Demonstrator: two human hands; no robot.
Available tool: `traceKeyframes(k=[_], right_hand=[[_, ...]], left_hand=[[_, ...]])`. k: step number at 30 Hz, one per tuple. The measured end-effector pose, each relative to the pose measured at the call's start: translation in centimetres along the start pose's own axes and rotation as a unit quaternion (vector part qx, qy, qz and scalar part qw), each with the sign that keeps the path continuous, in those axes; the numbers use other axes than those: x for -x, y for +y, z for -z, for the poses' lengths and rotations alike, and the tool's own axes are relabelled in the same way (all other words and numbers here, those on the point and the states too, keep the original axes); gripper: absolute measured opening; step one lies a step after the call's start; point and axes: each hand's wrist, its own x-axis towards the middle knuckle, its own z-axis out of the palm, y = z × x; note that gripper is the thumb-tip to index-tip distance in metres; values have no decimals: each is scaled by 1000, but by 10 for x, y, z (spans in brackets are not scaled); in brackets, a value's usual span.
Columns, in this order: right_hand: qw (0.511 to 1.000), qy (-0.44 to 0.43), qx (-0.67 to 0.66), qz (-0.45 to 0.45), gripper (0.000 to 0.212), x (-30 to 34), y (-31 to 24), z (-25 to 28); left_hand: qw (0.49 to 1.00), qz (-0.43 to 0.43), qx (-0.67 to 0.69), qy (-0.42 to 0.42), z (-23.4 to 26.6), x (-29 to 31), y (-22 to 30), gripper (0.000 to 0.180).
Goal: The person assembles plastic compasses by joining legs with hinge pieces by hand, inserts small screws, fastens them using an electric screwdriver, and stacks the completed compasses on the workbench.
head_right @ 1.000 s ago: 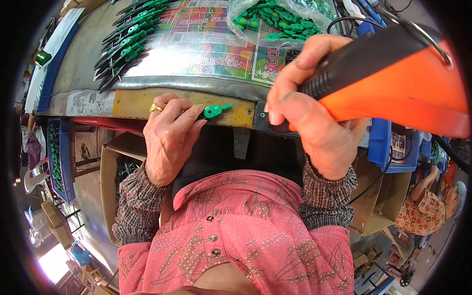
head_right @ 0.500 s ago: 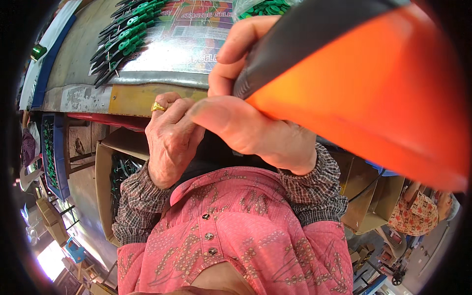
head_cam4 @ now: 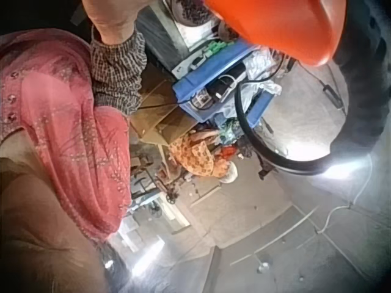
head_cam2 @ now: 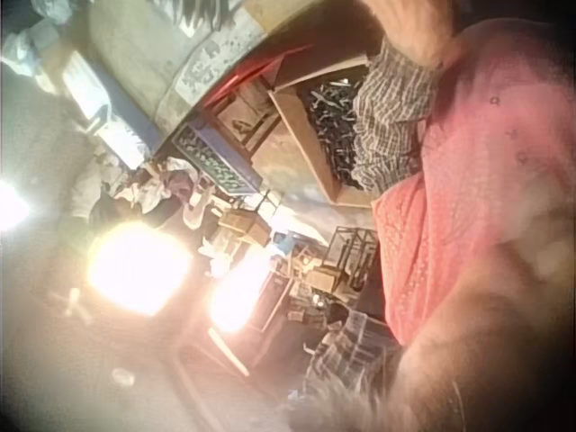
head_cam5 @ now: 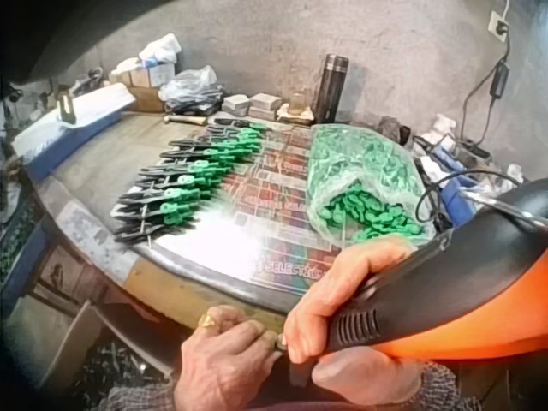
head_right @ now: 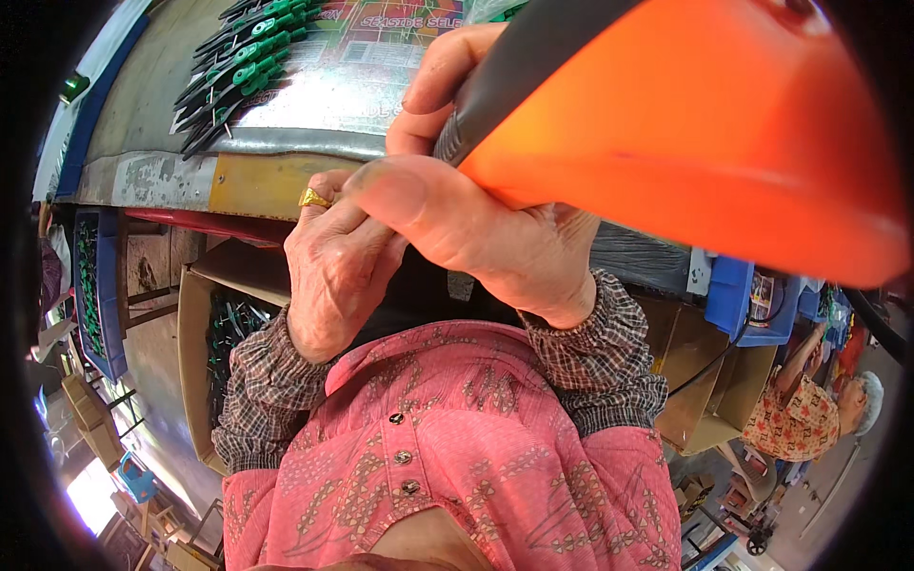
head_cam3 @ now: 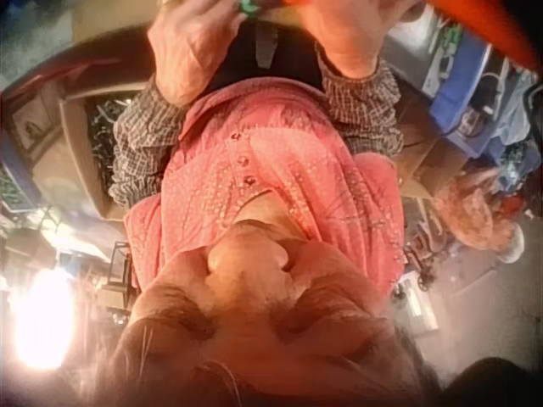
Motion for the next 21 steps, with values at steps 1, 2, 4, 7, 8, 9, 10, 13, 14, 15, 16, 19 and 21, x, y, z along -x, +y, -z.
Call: traceKeyframes(k=[1,2,4,7,8,9,10,13,14,15,16,19,21], right_hand=[[1000,-4,8,0,53,0,0,1],[1000,-8,16,0,53,-1,0,1],[1000,-11,24,-3,52,0,-1,4],[999,-9,33,-4,53,0,1,4],[999,-5,34,-3,55,-1,2,4],[999,-5,34,-3,55,-1,1,3],[1000,-9,-8,-19,56,-2,1,1],[997,-40,-53,-32,58,-7,1,2],[996,-67,-56,-29,59,-11,3,4],[991,-96,-89,-9,54,-14,8,8],[991,-96,-88,-9,54,-16,8,9],[987,-116,-109,1,48,-24,11,11],[961,-231,-147,28,45,-31,17,18]], left_hand=[[1000,-3,-4,-1,-1,0,-1,20],[1000,-5,-7,-2,-1,0,-1,21],[1000,-7,-8,3,-3,1,-3,20],[1000,-5,-9,-2,-2,1,-3,19],[1000,-3,-9,-12,-1,1,-2,19],[1000,-2,-9,-11,-1,1,-2,19],[1000,-5,-8,-6,0,1,-2,18],[1000,-4,-2,-5,1,2,-2,17],[1000,-1,3,-11,1,2,-3,17],[1000,0,3,-11,1,2,-3,17],[1000,-1,9,-9,1,1,-2,16],[1000,-2,13,-10,1,1,-3,15],[1000,0,9,-12,1,2,-4,15]])
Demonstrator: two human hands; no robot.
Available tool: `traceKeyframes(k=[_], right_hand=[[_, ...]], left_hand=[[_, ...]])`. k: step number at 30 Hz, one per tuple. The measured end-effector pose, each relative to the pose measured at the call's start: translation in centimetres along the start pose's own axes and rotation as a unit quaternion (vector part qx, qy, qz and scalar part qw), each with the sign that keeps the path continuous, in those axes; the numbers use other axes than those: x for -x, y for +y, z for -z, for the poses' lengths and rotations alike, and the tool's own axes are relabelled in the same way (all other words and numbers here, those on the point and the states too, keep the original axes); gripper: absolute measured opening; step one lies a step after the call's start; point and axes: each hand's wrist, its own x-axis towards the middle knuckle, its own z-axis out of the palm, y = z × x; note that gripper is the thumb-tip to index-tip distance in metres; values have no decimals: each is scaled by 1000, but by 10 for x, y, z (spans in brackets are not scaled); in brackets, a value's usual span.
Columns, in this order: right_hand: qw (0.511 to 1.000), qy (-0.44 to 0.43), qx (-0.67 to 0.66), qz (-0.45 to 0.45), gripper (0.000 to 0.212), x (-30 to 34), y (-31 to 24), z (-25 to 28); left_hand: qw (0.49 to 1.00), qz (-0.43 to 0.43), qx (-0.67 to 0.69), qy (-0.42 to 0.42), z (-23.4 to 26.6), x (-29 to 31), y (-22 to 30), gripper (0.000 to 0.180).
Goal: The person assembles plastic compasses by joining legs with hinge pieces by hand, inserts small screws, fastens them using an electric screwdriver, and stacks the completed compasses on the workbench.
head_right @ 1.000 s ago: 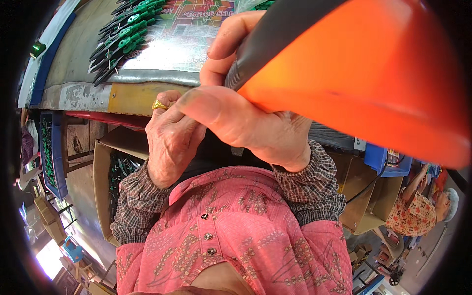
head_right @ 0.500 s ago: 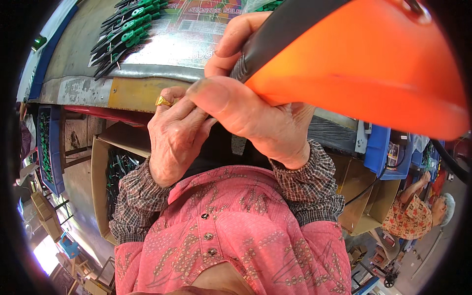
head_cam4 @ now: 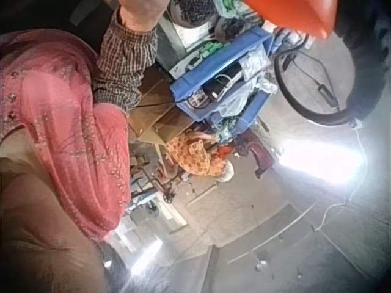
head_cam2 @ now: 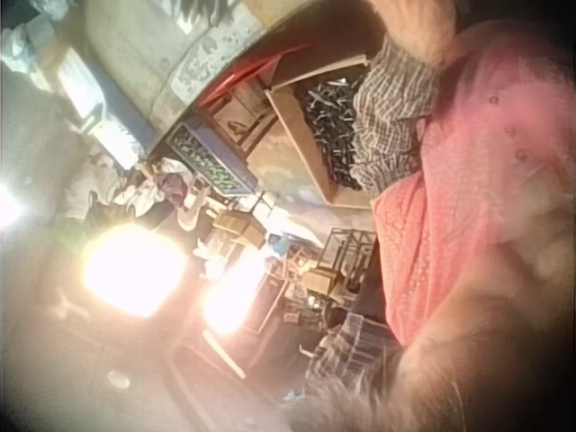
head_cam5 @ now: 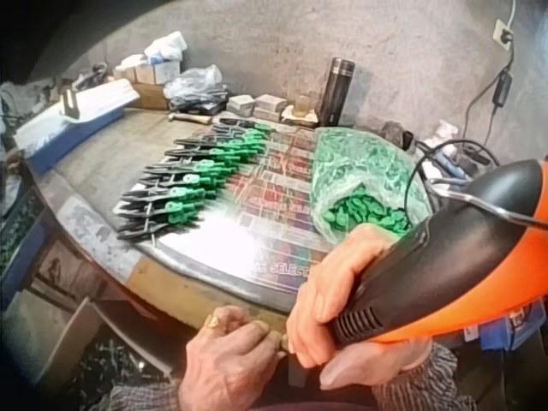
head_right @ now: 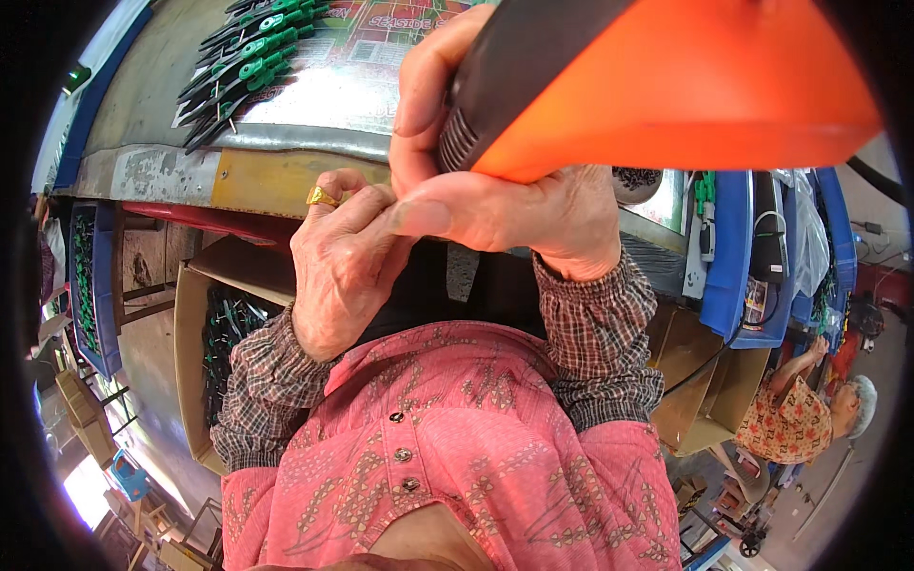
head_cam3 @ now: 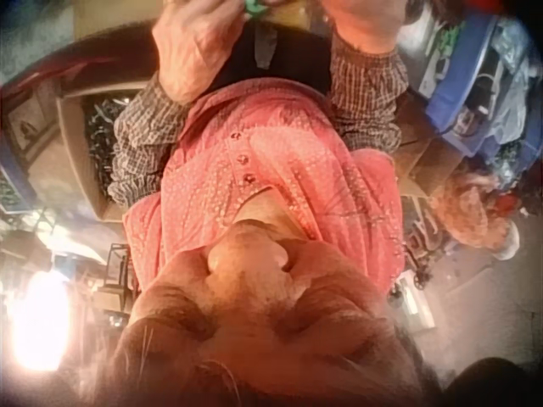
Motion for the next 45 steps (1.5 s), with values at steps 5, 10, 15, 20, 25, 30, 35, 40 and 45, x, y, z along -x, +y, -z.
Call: traceKeyframes(k=[5,10,15,20,25,30,35,40,45], right_hand=[[999,-39,-16,8,47,-2,2,-5],[966,173,185,-58,34,3,-7,-33],[935,264,229,-60,26,2,-6,-48],[936,238,256,-42,23,0,-2,-49],[928,224,294,-48,22,0,-3,-48],[924,180,328,-83,21,1,-8,-43],[927,218,301,-53,21,5,-3,-45],[922,245,294,-64,23,5,-4,-47],[936,245,242,-75,30,6,-7,-50]], left_hand=[[1000,-6,0,4,1,-1,1,14],[1000,-7,-2,15,-4,1,-1,12],[1000,6,-9,15,-6,1,-1,11],[999,-6,19,35,-3,0,-2,10],[999,-3,24,32,-4,0,-2,9],[999,4,22,28,-3,1,-2,9],[1000,7,13,21,-6,3,-1,9],[1000,8,0,15,-8,5,-1,9],[1000,-3,-8,23,-4,6,1,9]])
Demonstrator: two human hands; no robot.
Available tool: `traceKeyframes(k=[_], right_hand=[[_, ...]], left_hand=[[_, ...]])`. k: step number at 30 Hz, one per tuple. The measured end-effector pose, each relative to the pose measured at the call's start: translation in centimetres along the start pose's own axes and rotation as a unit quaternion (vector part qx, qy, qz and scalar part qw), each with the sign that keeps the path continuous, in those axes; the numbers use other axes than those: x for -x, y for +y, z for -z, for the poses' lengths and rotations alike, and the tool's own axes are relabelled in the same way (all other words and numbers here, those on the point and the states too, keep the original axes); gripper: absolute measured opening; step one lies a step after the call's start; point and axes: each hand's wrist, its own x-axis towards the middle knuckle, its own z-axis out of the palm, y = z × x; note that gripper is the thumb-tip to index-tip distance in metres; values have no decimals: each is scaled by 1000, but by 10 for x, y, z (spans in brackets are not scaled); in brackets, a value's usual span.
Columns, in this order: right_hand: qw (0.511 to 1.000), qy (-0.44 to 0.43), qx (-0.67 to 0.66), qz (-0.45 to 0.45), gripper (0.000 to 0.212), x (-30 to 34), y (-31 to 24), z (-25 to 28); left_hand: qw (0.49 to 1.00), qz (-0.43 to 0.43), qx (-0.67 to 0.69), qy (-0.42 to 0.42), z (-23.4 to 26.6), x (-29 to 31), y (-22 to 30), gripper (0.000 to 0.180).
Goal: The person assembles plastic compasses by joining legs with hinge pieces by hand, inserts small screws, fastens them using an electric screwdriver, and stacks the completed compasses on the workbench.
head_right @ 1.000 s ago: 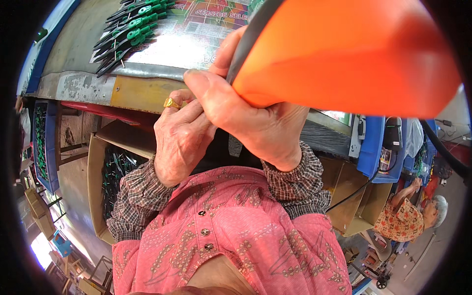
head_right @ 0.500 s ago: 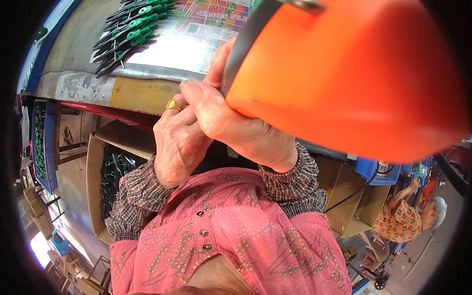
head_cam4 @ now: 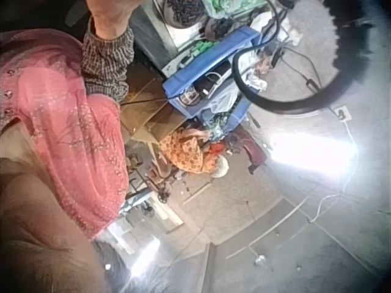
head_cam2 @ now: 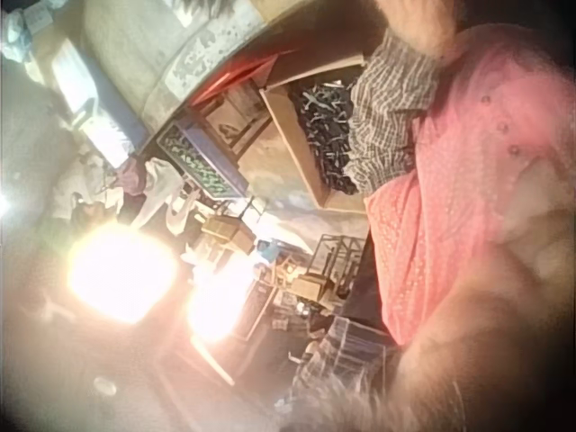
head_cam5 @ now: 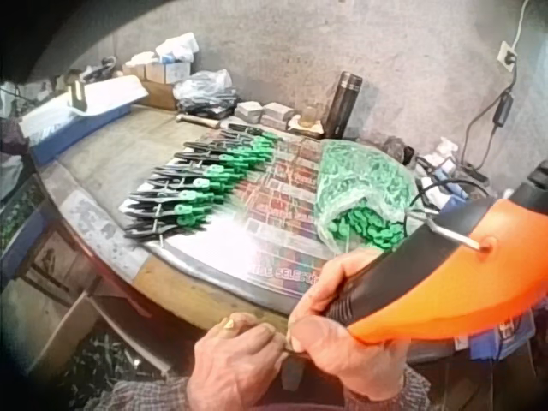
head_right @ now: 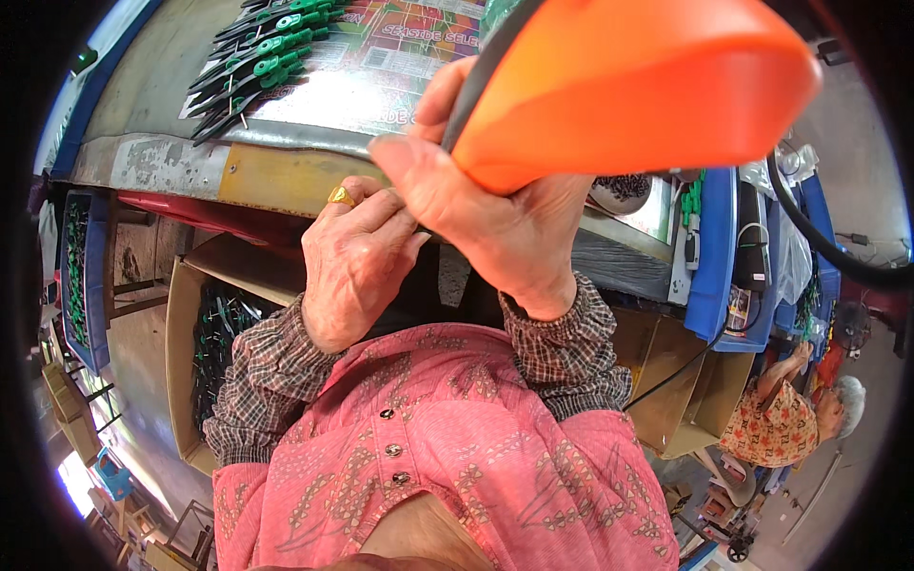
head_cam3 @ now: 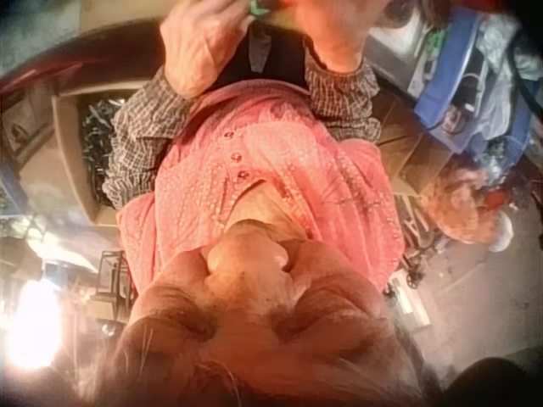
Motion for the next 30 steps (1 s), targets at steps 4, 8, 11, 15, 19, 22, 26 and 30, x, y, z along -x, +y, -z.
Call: traceKeyframes(k=[4,8,11,15,19,22,26,30], right_hand=[[999,-26,-23,8,29,-1,1,3],[982,50,-181,-31,26,1,-5,2],[973,31,-223,58,28,-2,-9,16],[981,18,-177,73,30,-4,-18,25],[977,47,-197,66,32,-1,-15,29],[974,68,-210,47,32,3,-12,31],[977,73,-193,45,31,3,-10,33],[977,75,-196,41,33,4,-8,31]], left_hand=[[1000,-6,1,-3,-1,-3,-4,9],[998,-1,-26,-51,3,-3,-4,23],[998,-15,-41,-35,10,-6,-5,22],[1000,-23,-16,-3,25,-22,-17,21],[996,-38,-78,2,22,-46,-35,20],[995,-63,-80,4,7,-60,-47,18],[991,-81,-105,1,-6,-83,-55,12],[989,-66,-125,-34,-16,-90,-69,14]])
